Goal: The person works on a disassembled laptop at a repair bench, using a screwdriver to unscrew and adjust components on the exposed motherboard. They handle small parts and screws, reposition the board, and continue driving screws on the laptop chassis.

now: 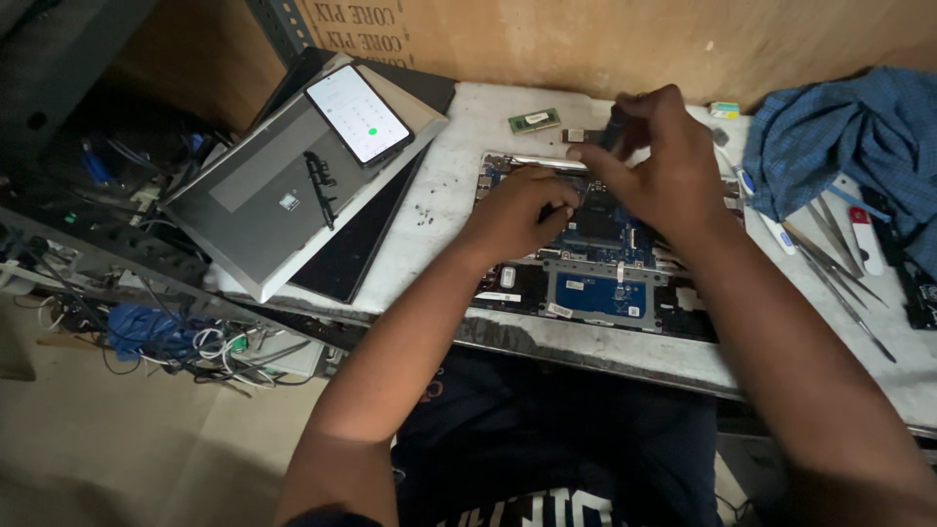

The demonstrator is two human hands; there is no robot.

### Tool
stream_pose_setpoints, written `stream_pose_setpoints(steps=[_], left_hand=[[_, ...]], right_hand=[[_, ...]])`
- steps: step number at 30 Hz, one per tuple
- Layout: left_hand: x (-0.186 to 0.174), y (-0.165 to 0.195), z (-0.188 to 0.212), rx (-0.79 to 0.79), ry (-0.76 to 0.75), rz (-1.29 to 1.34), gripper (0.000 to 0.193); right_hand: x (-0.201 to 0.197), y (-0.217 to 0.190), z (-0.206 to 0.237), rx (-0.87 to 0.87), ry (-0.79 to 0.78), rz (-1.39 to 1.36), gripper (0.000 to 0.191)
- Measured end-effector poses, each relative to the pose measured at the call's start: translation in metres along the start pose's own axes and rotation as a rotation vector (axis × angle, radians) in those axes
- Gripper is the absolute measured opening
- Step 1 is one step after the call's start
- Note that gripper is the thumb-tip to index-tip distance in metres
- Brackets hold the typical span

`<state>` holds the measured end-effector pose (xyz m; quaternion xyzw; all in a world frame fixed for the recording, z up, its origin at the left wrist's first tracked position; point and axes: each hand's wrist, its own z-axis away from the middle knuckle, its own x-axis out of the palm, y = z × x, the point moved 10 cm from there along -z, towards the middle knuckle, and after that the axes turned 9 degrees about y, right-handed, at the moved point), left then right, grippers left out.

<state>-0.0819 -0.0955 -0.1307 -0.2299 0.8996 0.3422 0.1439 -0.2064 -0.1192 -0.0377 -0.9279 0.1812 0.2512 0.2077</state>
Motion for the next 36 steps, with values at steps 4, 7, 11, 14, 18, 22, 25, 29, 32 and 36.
stream_pose_setpoints(steps=[4, 7, 11, 14, 18, 22, 25, 29, 32, 36], left_hand=[[-0.002, -0.006, -0.001, -0.051, -0.015, 0.049, 0.014], [-0.011, -0.004, 0.0, 0.001, 0.049, 0.077, 0.021], [-0.017, -0.003, 0.0, 0.028, 0.093, 0.048, 0.022], [-0.021, -0.004, 0.0, -0.021, 0.106, 0.09, 0.022], [-0.027, -0.003, -0.002, -0.051, 0.111, 0.075, 0.025], [-0.03, 0.003, -0.002, -0.023, 0.148, 0.049, 0.022], [-0.029, 0.002, -0.001, -0.038, 0.146, 0.051, 0.021], [-0.032, 0.005, -0.002, 0.001, 0.171, 0.023, 0.022], [-0.032, 0.003, -0.003, -0.006, 0.166, 0.075, 0.022], [-0.03, 0.0, -0.003, -0.036, 0.147, 0.074, 0.021]], right_hand=[[-0.006, -0.028, -0.003, -0.199, 0.037, -0.179, 0.033], [0.003, -0.017, -0.006, -0.077, -0.013, -0.112, 0.039], [0.008, -0.001, -0.005, 0.073, -0.02, 0.072, 0.051], [0.001, -0.024, -0.004, -0.122, 0.022, -0.071, 0.035], [-0.002, -0.03, -0.004, -0.14, 0.0, -0.253, 0.033], [0.0, -0.012, -0.004, 0.0, 0.025, -0.033, 0.046], [-0.005, -0.02, -0.001, -0.125, 0.067, 0.011, 0.043], [-0.001, -0.024, 0.002, -0.192, 0.022, -0.276, 0.033], [0.004, -0.012, 0.0, -0.143, 0.039, -0.099, 0.046], [0.011, -0.003, 0.0, -0.07, 0.04, -0.164, 0.052]])
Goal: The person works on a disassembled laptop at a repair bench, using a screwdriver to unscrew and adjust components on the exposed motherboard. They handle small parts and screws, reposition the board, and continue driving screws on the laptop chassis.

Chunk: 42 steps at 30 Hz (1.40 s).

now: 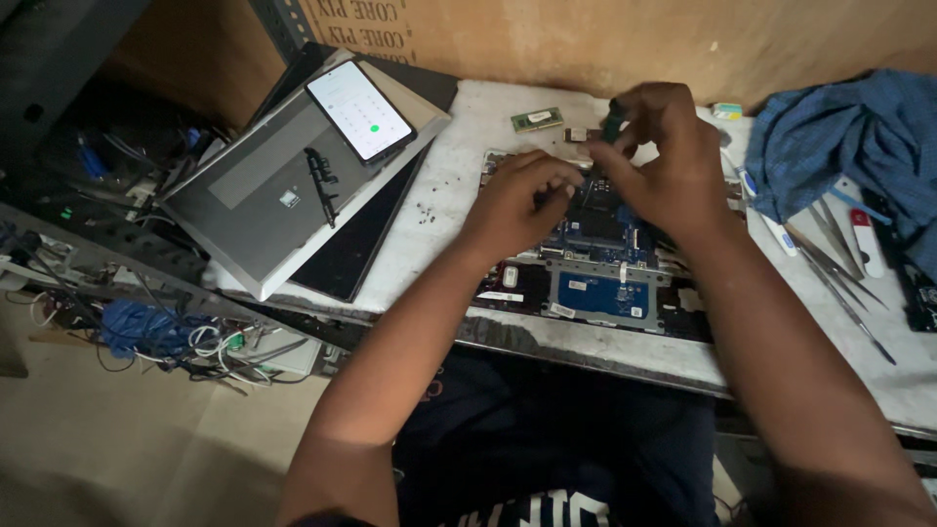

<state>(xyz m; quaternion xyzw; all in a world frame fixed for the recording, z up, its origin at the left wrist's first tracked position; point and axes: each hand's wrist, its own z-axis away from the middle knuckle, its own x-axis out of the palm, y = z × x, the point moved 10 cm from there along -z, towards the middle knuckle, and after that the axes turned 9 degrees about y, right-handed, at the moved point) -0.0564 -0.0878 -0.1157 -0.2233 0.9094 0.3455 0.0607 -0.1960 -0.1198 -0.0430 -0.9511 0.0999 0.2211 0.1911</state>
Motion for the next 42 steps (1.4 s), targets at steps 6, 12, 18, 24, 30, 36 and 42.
stream_pose_setpoints(steps=[6, 12, 18, 24, 30, 36, 42], left_hand=[[-0.003, 0.003, 0.002, 0.011, 0.016, 0.002, 0.021], [-0.006, 0.002, 0.005, 0.021, 0.02, -0.031, 0.02], [-0.006, -0.001, 0.007, -0.017, 0.005, -0.052, 0.019], [-0.006, 0.001, 0.005, -0.004, 0.019, -0.059, 0.018], [-0.008, 0.005, 0.007, 0.07, 0.03, -0.047, 0.02], [-0.011, 0.001, 0.009, 0.044, 0.031, -0.05, 0.019], [-0.011, 0.002, 0.011, 0.069, -0.003, -0.101, 0.02]], right_hand=[[0.001, -0.007, 0.001, -0.052, 0.013, 0.1, 0.05], [0.001, 0.003, 0.007, 0.163, -0.033, -0.239, 0.029], [0.001, 0.007, 0.002, 0.145, 0.01, -0.091, 0.041], [0.001, -0.006, 0.001, 0.138, -0.026, -0.317, 0.03], [0.004, 0.004, 0.002, 0.158, -0.016, -0.052, 0.049], [0.01, 0.006, 0.013, 0.104, -0.036, -0.102, 0.046], [0.012, 0.003, 0.008, 0.113, 0.026, -0.064, 0.049]])
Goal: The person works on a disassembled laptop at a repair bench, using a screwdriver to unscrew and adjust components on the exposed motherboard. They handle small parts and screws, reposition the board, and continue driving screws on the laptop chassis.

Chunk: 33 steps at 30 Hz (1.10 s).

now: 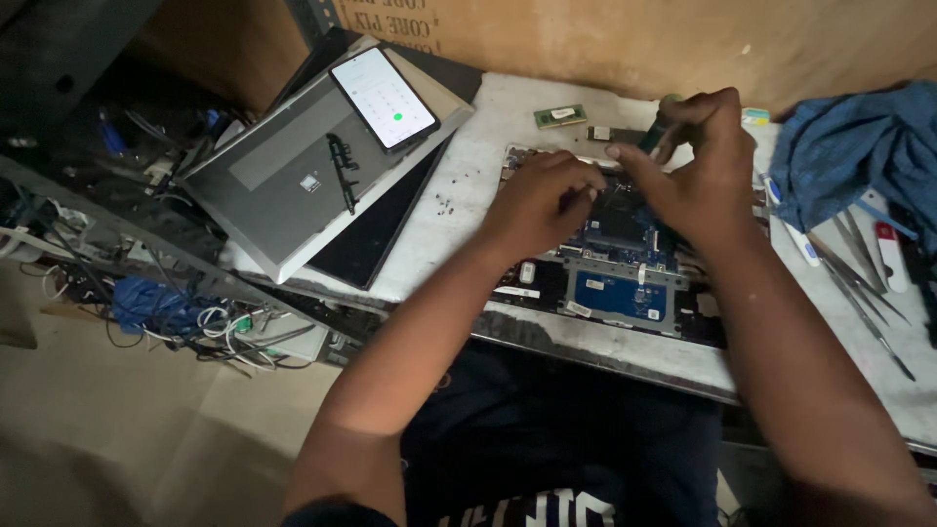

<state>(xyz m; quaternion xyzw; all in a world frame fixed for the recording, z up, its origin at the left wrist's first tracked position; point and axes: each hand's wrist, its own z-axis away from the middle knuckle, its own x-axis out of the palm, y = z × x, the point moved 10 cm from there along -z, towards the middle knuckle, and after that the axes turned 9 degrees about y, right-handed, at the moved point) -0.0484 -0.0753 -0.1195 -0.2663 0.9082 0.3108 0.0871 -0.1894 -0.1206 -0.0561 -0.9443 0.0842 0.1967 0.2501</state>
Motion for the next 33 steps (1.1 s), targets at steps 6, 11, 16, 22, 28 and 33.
stream_pose_setpoints(steps=[6, 11, 16, 22, 28, 33], left_hand=[[-0.009, 0.006, 0.002, 0.017, 0.055, -0.004, 0.021], [-0.011, 0.007, 0.003, 0.017, 0.075, -0.038, 0.02], [-0.008, 0.002, 0.002, -0.022, 0.046, -0.039, 0.02], [-0.007, 0.001, 0.002, -0.015, 0.06, -0.035, 0.02], [-0.007, 0.004, 0.003, 0.009, 0.061, -0.031, 0.02], [-0.007, 0.003, 0.003, 0.003, 0.047, -0.037, 0.021]], right_hand=[[0.005, -0.011, 0.0, 0.053, -0.07, -0.186, 0.039], [-0.001, -0.01, -0.001, -0.015, 0.007, 0.024, 0.052], [0.005, -0.003, 0.003, 0.067, -0.053, -0.233, 0.036], [0.002, -0.01, -0.001, 0.022, -0.037, -0.18, 0.043], [0.003, 0.0, -0.001, 0.151, -0.043, -0.081, 0.043], [0.004, -0.013, -0.002, 0.052, -0.032, -0.249, 0.039]])
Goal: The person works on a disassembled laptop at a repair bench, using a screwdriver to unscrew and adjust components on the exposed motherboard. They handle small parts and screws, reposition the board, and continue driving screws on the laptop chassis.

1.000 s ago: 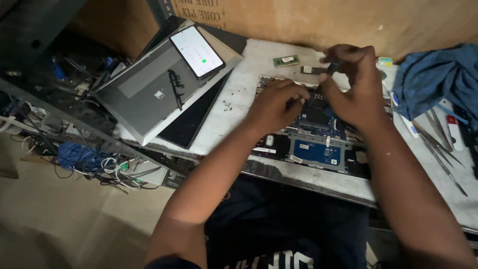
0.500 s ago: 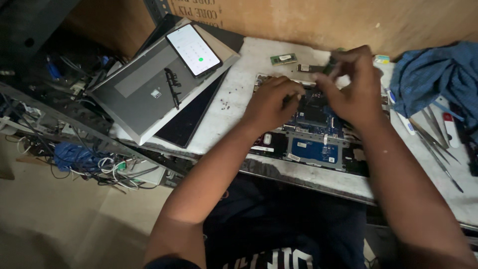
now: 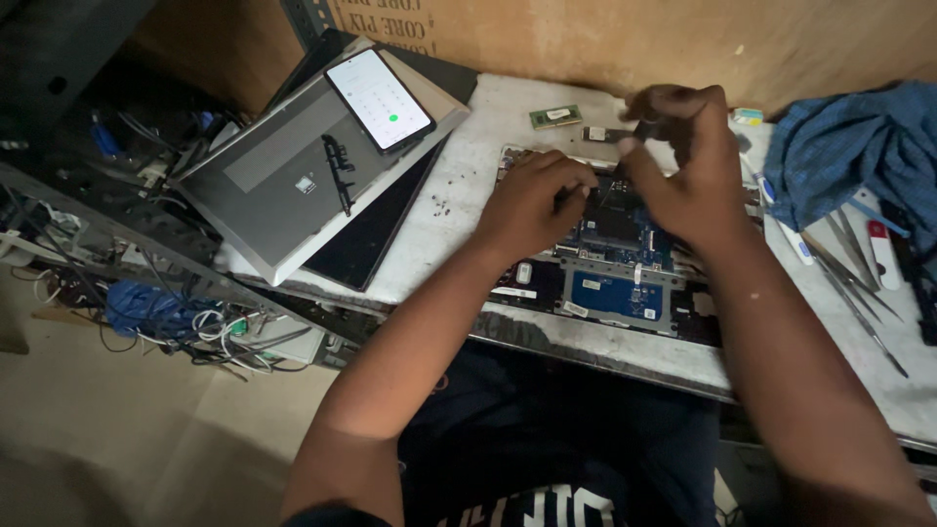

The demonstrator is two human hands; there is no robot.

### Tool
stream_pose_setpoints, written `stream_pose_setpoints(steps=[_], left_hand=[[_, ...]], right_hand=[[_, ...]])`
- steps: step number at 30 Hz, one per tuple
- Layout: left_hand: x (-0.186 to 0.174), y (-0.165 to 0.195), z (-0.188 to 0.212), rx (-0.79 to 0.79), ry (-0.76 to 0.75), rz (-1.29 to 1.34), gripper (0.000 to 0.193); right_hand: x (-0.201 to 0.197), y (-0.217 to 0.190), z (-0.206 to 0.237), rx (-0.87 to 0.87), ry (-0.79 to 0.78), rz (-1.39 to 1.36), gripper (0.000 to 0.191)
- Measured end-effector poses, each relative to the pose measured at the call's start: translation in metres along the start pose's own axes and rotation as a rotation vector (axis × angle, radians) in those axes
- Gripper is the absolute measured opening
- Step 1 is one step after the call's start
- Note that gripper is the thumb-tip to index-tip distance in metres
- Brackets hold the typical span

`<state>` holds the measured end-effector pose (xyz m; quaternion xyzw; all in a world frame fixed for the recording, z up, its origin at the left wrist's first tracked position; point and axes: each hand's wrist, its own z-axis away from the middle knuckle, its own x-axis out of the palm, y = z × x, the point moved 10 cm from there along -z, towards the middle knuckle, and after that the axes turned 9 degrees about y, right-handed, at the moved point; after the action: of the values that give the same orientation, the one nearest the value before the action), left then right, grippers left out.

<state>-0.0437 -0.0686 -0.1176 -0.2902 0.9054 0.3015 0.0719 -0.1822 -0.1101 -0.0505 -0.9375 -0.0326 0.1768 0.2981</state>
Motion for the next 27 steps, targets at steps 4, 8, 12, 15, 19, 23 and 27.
stream_pose_setpoints(steps=[4, 8, 12, 15, 19, 23, 27], left_hand=[[0.001, 0.0, -0.001, -0.001, -0.007, 0.007, 0.021], [0.001, 0.0, -0.001, -0.006, 0.007, -0.012, 0.022], [-0.001, 0.0, -0.001, 0.012, 0.02, -0.022, 0.021], [0.003, -0.004, -0.001, -0.026, -0.013, -0.001, 0.021], [0.002, -0.004, -0.001, 0.0, 0.001, -0.018, 0.02], [0.003, -0.007, 0.0, -0.02, -0.008, -0.005, 0.019], [-0.001, -0.001, -0.001, -0.011, 0.012, -0.005, 0.02]], right_hand=[[-0.001, 0.007, 0.0, 0.082, -0.007, 0.061, 0.04], [-0.003, 0.001, -0.001, -0.005, 0.011, 0.249, 0.047], [0.003, 0.001, 0.003, 0.04, -0.046, -0.105, 0.028], [0.002, 0.001, 0.002, -0.026, -0.018, 0.2, 0.039], [0.002, -0.01, 0.0, -0.134, -0.021, 0.189, 0.041], [0.009, -0.003, 0.004, -0.032, -0.11, 0.059, 0.03], [0.011, 0.0, 0.007, -0.05, -0.115, 0.127, 0.035]])
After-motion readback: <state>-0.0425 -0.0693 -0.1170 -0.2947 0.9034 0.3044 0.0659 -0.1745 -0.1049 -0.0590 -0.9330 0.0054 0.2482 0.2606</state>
